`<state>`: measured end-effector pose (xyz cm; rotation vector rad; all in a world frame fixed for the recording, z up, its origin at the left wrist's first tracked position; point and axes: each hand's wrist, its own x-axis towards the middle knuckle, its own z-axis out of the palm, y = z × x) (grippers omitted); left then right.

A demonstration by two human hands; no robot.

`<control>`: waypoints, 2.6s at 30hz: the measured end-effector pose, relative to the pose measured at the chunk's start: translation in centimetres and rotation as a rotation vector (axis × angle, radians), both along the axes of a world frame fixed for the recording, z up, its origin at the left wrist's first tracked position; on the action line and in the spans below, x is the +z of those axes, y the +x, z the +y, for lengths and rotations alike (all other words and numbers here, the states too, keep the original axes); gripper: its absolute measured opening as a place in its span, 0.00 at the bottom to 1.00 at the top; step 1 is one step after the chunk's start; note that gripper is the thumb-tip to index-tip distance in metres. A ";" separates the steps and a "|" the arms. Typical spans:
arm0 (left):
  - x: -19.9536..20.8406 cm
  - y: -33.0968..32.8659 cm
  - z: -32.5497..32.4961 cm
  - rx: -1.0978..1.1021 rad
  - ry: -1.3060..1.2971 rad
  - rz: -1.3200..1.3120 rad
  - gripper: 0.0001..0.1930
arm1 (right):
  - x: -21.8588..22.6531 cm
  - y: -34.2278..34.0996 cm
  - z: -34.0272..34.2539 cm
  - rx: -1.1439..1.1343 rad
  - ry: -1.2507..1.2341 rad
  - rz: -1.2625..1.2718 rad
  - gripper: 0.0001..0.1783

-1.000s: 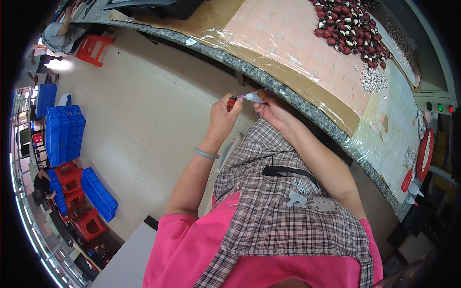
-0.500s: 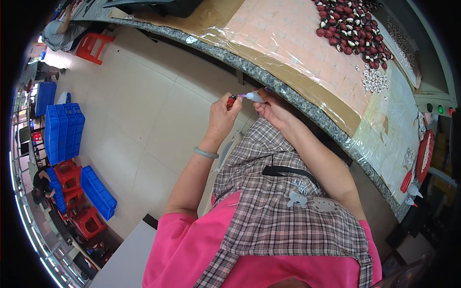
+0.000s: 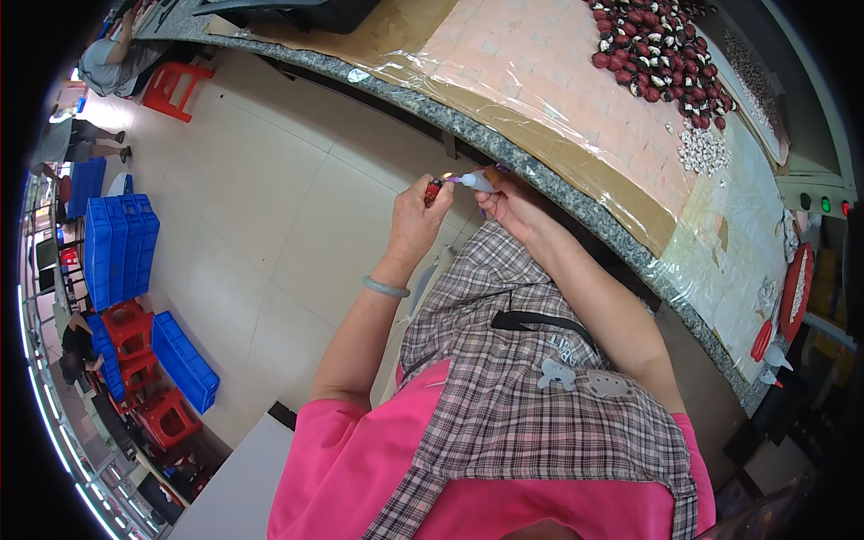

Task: Glue small white decorative pieces onto brown and red round toy parts at a factory workbench.

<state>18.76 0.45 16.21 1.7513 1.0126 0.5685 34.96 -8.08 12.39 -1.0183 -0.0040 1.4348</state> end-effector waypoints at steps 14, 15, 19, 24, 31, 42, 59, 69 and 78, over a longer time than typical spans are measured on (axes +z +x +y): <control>0.3 0.0 0.0 -0.004 0.005 0.026 0.19 | 0.2 0.1 0.0 -0.002 -0.014 -0.035 0.13; 0.3 0.0 0.0 -0.004 0.005 0.026 0.19 | 0.2 0.1 0.0 -0.001 -0.015 -0.036 0.13; 0.2 0.1 0.0 -0.002 -0.008 0.013 0.19 | 0.3 0.0 -0.1 -0.001 -0.010 -0.025 0.14; 0.0 0.1 0.0 -0.009 -0.004 0.007 0.19 | 1.0 -0.1 0.0 0.005 -0.036 -0.036 0.14; -0.2 0.1 0.1 0.000 -0.007 0.003 0.19 | 1.0 0.0 0.1 -0.005 -0.040 -0.026 0.13; 0.1 -0.1 0.0 -0.003 0.002 0.018 0.19 | 1.0 0.0 -0.1 -0.004 -0.018 -0.028 0.14; 0.3 0.1 -0.1 -0.001 -0.020 0.019 0.19 | 0.9 -0.1 0.0 -0.022 -0.056 -0.047 0.14; 0.5 -0.2 0.1 -0.016 0.012 0.026 0.19 | 0.9 -0.2 -0.1 -0.037 -0.054 -0.053 0.14; 0.5 -1.1 -0.2 -0.033 0.018 0.151 0.23 | 0.5 0.4 -0.8 -0.119 -0.005 -0.023 0.14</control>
